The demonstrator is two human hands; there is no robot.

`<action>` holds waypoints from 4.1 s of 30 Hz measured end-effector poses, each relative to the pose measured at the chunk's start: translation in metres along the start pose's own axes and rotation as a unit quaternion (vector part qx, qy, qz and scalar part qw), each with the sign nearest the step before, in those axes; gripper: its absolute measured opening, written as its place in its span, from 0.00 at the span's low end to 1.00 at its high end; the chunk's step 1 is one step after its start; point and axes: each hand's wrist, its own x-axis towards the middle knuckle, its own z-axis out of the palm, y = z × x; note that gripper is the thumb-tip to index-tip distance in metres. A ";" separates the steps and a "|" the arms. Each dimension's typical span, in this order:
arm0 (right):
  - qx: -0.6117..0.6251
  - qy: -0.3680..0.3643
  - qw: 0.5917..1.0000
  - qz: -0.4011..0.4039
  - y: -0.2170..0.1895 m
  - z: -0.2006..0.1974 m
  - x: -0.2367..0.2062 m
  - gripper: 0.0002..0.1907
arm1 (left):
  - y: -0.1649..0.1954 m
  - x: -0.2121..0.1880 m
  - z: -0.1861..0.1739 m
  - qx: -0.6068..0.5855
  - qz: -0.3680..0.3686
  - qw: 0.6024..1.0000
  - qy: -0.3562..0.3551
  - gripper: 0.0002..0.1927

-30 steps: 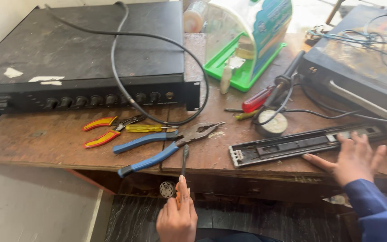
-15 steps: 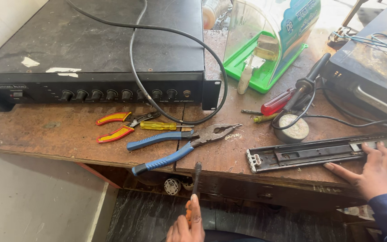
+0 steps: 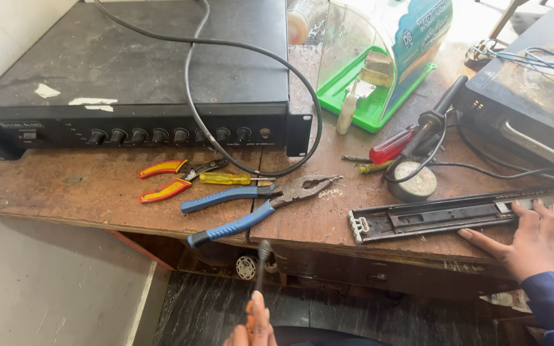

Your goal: The person uses a red-handled screwdriver to work on a metal drawer slide rail on the workbench, then brushes the rail with a small brush and slides its components back and forth, holding the rail with both hands.

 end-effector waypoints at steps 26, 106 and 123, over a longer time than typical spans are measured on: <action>0.020 -0.037 0.999 0.027 -0.014 -0.016 0.002 0.66 | 0.038 -0.029 0.021 -0.429 -0.284 0.830 -0.214 0.22; 0.134 -0.106 0.985 0.022 -0.030 -0.073 0.002 0.59 | 0.216 0.290 0.018 -0.374 0.324 0.787 -0.369 0.14; 0.123 -0.097 0.988 0.012 -0.043 -0.076 0.005 0.60 | 0.110 0.317 -0.067 -0.308 0.325 0.770 -0.455 0.15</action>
